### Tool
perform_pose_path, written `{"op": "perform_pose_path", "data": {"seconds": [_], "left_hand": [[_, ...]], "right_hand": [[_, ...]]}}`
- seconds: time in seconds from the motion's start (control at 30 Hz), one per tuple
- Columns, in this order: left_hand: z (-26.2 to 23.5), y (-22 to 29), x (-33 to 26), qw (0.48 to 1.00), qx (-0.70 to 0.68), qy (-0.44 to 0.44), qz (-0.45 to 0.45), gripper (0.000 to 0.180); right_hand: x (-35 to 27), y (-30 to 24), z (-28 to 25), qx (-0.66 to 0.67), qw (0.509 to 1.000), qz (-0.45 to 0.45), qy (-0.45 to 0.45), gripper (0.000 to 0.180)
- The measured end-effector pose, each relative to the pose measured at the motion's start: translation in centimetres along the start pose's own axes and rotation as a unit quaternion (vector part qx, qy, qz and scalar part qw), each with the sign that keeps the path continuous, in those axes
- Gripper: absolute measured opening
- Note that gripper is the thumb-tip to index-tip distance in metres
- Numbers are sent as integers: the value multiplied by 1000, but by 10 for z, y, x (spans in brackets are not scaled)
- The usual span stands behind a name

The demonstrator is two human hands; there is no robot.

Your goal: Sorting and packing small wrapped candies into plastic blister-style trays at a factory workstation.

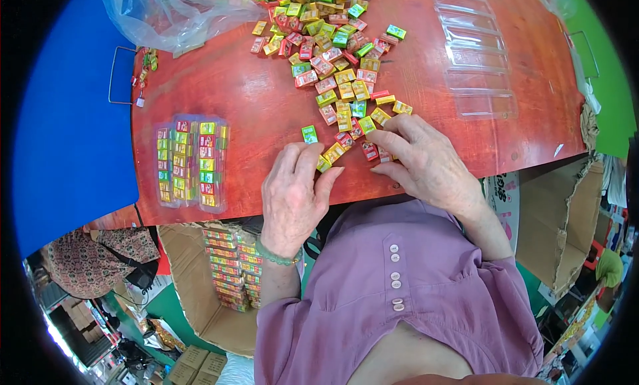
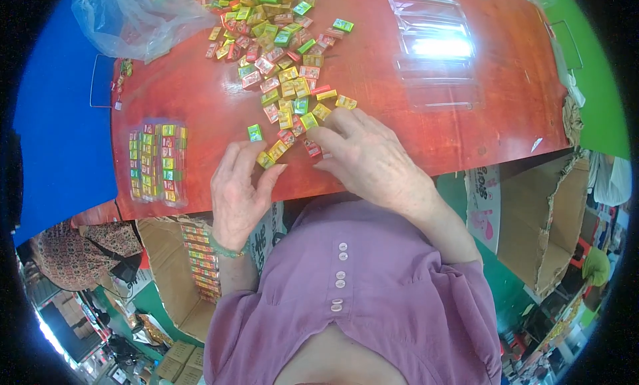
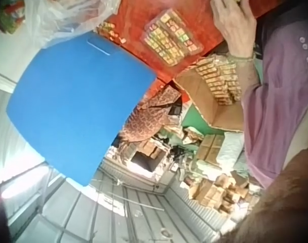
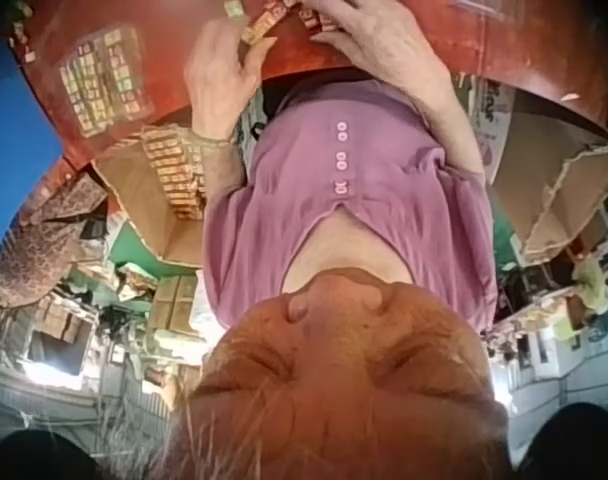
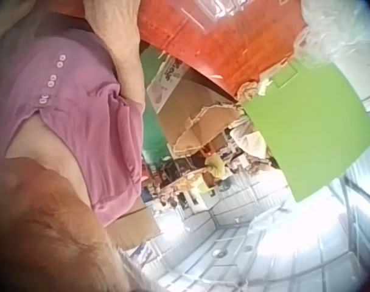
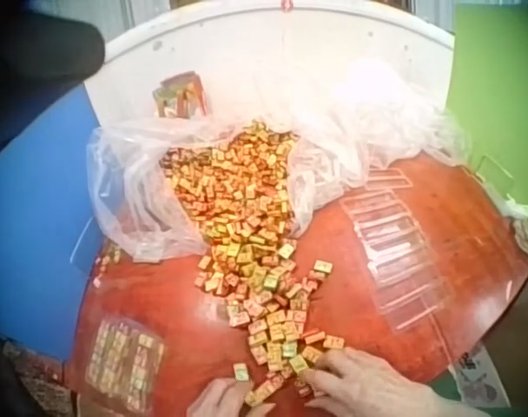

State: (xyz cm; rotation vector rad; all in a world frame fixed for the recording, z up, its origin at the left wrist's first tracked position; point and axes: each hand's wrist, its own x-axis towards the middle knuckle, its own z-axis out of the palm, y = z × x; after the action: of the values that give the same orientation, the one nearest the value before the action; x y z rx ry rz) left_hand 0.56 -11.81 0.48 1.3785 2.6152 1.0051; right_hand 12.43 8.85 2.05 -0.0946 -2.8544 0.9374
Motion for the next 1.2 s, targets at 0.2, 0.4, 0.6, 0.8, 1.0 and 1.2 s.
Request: {"op": "perform_pose_path", "data": {"seconds": [0.2, 0.4, 0.6, 0.8, 1.0, 1.2], "left_hand": [[6, 6, 2, 1000, 3, 2, 0, 29], [6, 10, -4, 1000, -7, -13, -14, 25], [8, 22, -10, 1000, -12, -13, 5, 33], [-3, 21, -10, 989, -99, -99, -44, 41], [3, 25, -4, 994, -66, -78, 27, 44], [8, 23, -3, 996, -66, -62, -18, 34]], "right_hand": [[-3, 6, 10, -27, 999, -45, 7, 39], [-6, 3, 19, -35, 998, -55, 22, 39], [-4, -4, 15, -30, 999, -41, 9, 37], [-2, -5, 15, -20, 999, -26, -8, 33], [-1, -8, 14, -12, 999, -28, -15, 35], [-5, -8, 18, -28, 1000, -7, 6, 35]]}}
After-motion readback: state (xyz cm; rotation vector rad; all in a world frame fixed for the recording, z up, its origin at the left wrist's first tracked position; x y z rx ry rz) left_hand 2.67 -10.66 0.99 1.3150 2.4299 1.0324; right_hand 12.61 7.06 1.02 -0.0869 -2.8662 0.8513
